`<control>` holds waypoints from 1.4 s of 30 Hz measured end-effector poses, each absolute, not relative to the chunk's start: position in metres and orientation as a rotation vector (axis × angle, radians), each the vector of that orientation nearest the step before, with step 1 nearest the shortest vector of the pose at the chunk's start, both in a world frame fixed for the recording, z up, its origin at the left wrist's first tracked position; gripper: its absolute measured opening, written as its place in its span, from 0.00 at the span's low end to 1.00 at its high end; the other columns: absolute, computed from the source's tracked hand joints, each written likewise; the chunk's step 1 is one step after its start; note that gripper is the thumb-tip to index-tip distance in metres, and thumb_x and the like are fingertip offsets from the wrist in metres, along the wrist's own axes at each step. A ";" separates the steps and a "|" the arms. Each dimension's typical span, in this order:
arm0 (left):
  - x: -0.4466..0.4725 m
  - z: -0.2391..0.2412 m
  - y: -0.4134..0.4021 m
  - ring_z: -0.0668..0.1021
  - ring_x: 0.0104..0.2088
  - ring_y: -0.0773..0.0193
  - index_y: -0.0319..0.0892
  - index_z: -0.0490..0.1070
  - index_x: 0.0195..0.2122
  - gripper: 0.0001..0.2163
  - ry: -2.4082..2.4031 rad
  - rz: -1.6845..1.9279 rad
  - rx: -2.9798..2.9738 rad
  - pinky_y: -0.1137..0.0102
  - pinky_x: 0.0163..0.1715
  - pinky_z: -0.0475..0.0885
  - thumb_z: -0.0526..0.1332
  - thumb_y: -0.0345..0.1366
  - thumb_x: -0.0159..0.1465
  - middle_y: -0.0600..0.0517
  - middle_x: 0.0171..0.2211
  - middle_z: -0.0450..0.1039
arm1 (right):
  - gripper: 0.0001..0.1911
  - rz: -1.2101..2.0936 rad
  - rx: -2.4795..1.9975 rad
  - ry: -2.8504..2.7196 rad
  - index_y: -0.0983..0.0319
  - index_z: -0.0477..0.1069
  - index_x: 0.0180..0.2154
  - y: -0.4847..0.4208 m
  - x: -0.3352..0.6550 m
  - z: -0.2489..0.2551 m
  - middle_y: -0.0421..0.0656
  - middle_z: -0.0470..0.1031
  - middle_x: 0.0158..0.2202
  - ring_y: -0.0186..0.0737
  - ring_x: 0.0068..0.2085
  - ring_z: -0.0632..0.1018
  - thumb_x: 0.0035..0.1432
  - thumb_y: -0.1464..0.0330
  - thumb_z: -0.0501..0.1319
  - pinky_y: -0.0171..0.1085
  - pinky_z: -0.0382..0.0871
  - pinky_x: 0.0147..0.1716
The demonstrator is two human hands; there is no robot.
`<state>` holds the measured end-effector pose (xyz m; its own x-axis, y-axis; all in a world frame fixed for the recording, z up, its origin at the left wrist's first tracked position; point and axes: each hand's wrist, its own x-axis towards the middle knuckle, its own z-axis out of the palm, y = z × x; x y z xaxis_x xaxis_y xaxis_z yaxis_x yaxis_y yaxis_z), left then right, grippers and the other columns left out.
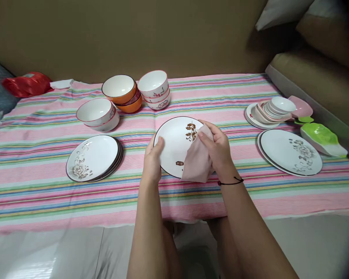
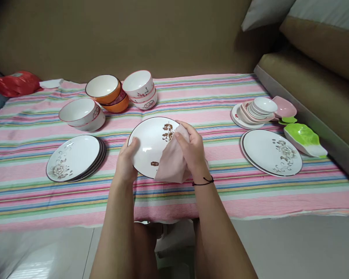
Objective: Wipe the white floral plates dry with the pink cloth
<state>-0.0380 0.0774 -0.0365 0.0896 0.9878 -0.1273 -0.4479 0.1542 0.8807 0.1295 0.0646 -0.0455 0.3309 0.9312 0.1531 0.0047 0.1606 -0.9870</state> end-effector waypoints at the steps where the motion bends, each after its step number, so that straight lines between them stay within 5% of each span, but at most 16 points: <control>1: -0.040 -0.036 0.078 0.78 0.45 0.51 0.41 0.72 0.51 0.21 0.879 1.231 0.790 0.62 0.45 0.74 0.63 0.45 0.59 0.45 0.45 0.77 | 0.20 0.866 -1.218 -1.018 0.58 0.71 0.51 0.064 0.130 -0.045 0.44 0.76 0.49 0.46 0.49 0.75 0.56 0.63 0.61 0.47 0.71 0.50; 13: -0.057 -0.033 0.078 0.79 0.32 0.55 0.39 0.75 0.45 0.20 0.895 0.934 0.873 0.66 0.31 0.72 0.66 0.46 0.55 0.45 0.36 0.79 | 0.18 0.678 -1.319 -1.234 0.58 0.71 0.49 0.063 0.129 -0.040 0.43 0.75 0.51 0.44 0.51 0.75 0.56 0.67 0.60 0.47 0.68 0.53; 19: -0.050 -0.030 0.074 0.76 0.27 0.60 0.40 0.78 0.38 0.14 0.843 0.717 1.077 0.69 0.28 0.67 0.64 0.45 0.58 0.49 0.30 0.78 | 0.14 0.540 -1.307 -1.386 0.58 0.73 0.46 0.062 0.115 -0.044 0.41 0.79 0.43 0.41 0.44 0.79 0.60 0.69 0.56 0.43 0.72 0.46; 27: -0.040 -0.040 0.078 0.77 0.35 0.59 0.44 0.77 0.45 0.17 0.914 1.011 1.014 0.69 0.34 0.69 0.65 0.44 0.56 0.49 0.40 0.78 | 0.15 0.575 -1.151 -1.414 0.56 0.71 0.49 0.064 0.096 -0.043 0.40 0.77 0.48 0.40 0.52 0.75 0.63 0.71 0.53 0.45 0.67 0.55; 32: -0.029 -0.046 0.084 0.77 0.32 0.64 0.42 0.77 0.38 0.13 0.938 1.263 0.886 0.73 0.32 0.70 0.67 0.44 0.55 0.50 0.35 0.78 | 0.12 0.599 -1.096 -1.438 0.57 0.74 0.46 0.063 0.087 -0.039 0.41 0.77 0.48 0.40 0.50 0.76 0.63 0.67 0.55 0.44 0.61 0.59; 34: -0.026 -0.046 0.086 0.77 0.30 0.65 0.41 0.77 0.36 0.13 0.927 1.374 0.788 0.73 0.30 0.70 0.67 0.45 0.55 0.51 0.32 0.77 | 0.12 0.668 -1.114 -1.456 0.58 0.74 0.46 0.061 0.085 -0.038 0.41 0.79 0.43 0.37 0.40 0.78 0.63 0.65 0.56 0.43 0.65 0.56; 37: -0.025 -0.046 0.089 0.78 0.32 0.63 0.40 0.77 0.37 0.16 0.908 1.514 0.667 0.72 0.33 0.72 0.68 0.46 0.53 0.49 0.34 0.78 | 0.14 0.816 -1.140 -1.416 0.60 0.74 0.46 0.058 0.084 -0.036 0.39 0.78 0.35 0.31 0.27 0.75 0.63 0.62 0.55 0.36 0.73 0.37; 39: -0.026 -0.047 0.091 0.79 0.37 0.60 0.39 0.77 0.39 0.18 0.899 1.571 0.624 0.70 0.37 0.73 0.68 0.47 0.53 0.47 0.38 0.78 | 0.15 0.858 -1.155 -1.369 0.60 0.74 0.46 0.056 0.087 -0.035 0.38 0.76 0.29 0.31 0.25 0.73 0.64 0.61 0.54 0.32 0.70 0.27; 42: -0.029 -0.049 0.094 0.79 0.42 0.57 0.37 0.76 0.40 0.20 0.908 1.614 0.584 0.66 0.43 0.73 0.67 0.48 0.54 0.45 0.40 0.78 | 0.15 0.821 -1.151 -1.353 0.62 0.74 0.44 0.056 0.091 -0.033 0.38 0.75 0.27 0.32 0.27 0.75 0.63 0.61 0.55 0.31 0.69 0.27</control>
